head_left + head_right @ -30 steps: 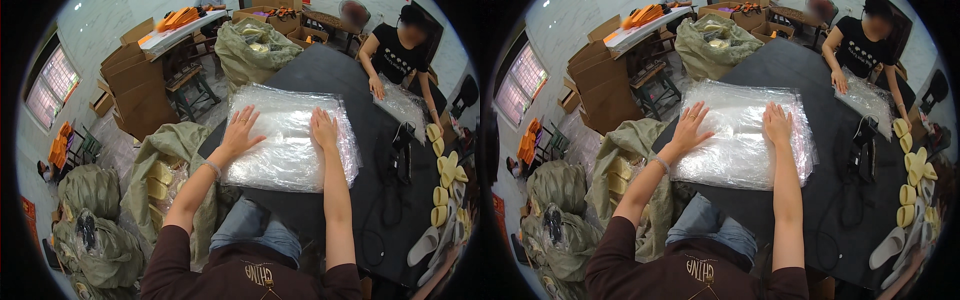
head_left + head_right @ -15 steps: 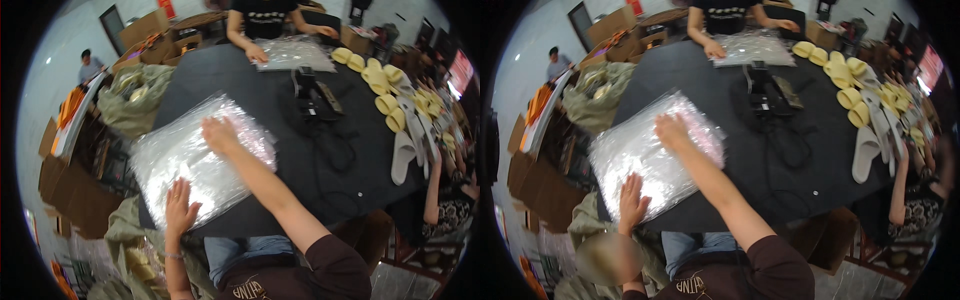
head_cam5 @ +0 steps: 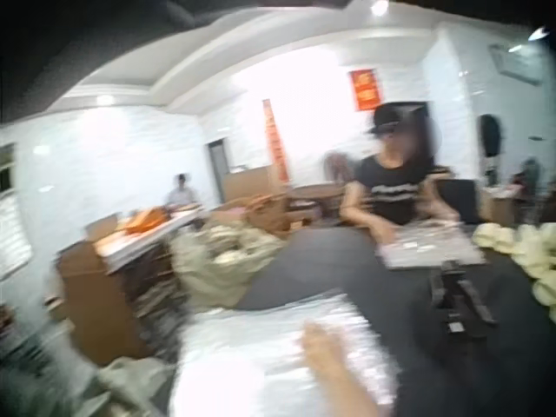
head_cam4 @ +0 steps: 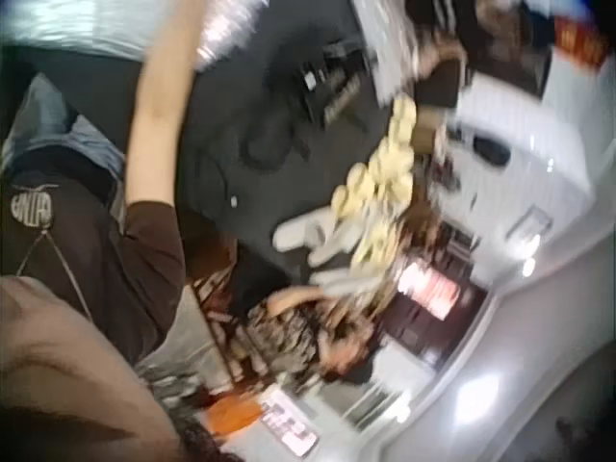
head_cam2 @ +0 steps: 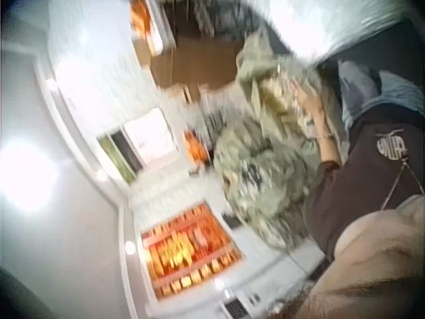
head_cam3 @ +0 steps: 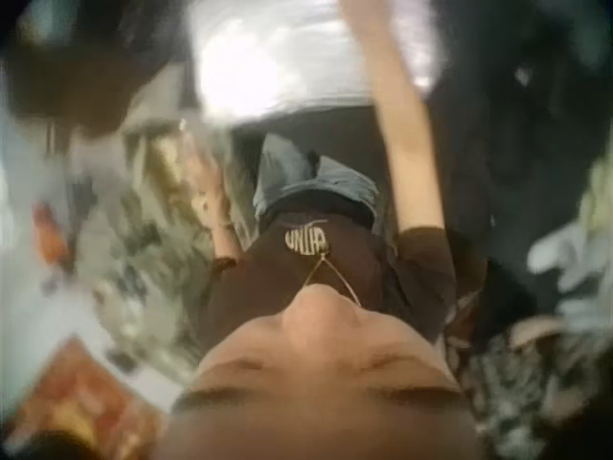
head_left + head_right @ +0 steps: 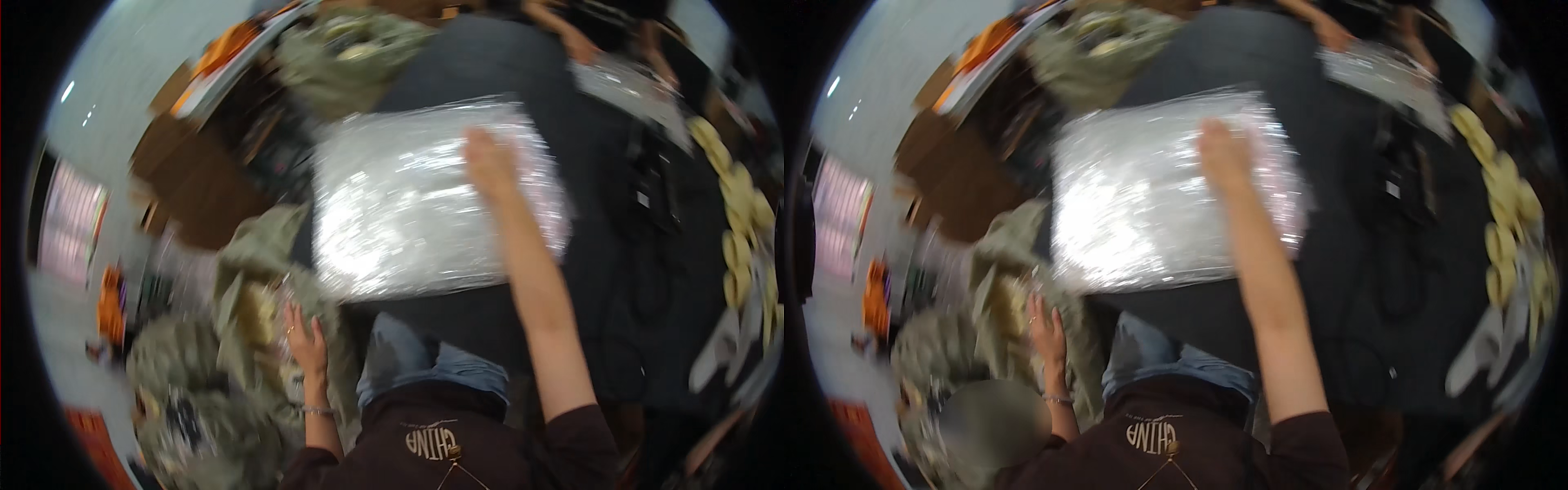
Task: The person repeatedly takes pairs of slippers from a large sack, places them on a plastic sheet on the table, and wraps them. The slippers are of various colors including black, white, and yellow. The person handles the items one pair at a time, folding the plastic around them before moving to the next pair.
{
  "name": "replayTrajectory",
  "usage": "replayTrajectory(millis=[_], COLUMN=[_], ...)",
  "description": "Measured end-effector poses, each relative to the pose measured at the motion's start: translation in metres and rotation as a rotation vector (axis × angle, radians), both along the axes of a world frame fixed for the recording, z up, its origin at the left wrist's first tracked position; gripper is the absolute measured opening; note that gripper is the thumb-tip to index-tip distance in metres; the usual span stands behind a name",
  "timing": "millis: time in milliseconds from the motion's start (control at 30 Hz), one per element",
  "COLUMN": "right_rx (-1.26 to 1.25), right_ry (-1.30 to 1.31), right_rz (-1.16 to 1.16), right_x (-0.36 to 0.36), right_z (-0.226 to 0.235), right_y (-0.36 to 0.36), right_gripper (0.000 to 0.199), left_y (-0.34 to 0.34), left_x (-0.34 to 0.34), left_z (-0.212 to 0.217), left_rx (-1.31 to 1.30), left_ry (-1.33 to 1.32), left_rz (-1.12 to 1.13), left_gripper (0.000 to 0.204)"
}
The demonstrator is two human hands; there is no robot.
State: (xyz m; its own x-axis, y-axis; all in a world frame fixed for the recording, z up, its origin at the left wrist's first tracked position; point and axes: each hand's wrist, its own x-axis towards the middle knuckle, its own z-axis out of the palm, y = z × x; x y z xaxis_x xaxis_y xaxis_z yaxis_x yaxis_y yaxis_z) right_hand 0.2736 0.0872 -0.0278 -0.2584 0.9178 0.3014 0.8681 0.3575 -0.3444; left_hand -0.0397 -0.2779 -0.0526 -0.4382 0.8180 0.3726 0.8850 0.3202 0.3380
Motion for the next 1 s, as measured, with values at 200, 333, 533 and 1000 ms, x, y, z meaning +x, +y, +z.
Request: replayTrajectory(millis=[200,333,533,1000], right_rx=[0.088,0.040,-0.009,0.006], right_ry=[-0.050,-0.155,-0.127,-0.119], right_rz=[0.037,0.046,0.067,0.116], right_x=[0.002,0.016,0.015,0.028], right_z=[-0.006,-0.021,-0.019,-0.039], right_y=[0.013,0.031,0.036,0.048], right_gripper=[0.047,0.047,0.048,0.048], left_y=[-0.141,-0.164,-0.116,-0.054], left_x=[-0.125,-0.154,-0.127,-0.177], left_z=[-0.045,-0.056,-0.102,-0.064], left_rx=[0.232,0.298,0.023,0.093], left_ry=[-0.345,-0.522,-0.321,-0.099], left_rz=[0.700,0.868,0.629,0.435], left_gripper=[0.037,0.036,0.078,0.037])
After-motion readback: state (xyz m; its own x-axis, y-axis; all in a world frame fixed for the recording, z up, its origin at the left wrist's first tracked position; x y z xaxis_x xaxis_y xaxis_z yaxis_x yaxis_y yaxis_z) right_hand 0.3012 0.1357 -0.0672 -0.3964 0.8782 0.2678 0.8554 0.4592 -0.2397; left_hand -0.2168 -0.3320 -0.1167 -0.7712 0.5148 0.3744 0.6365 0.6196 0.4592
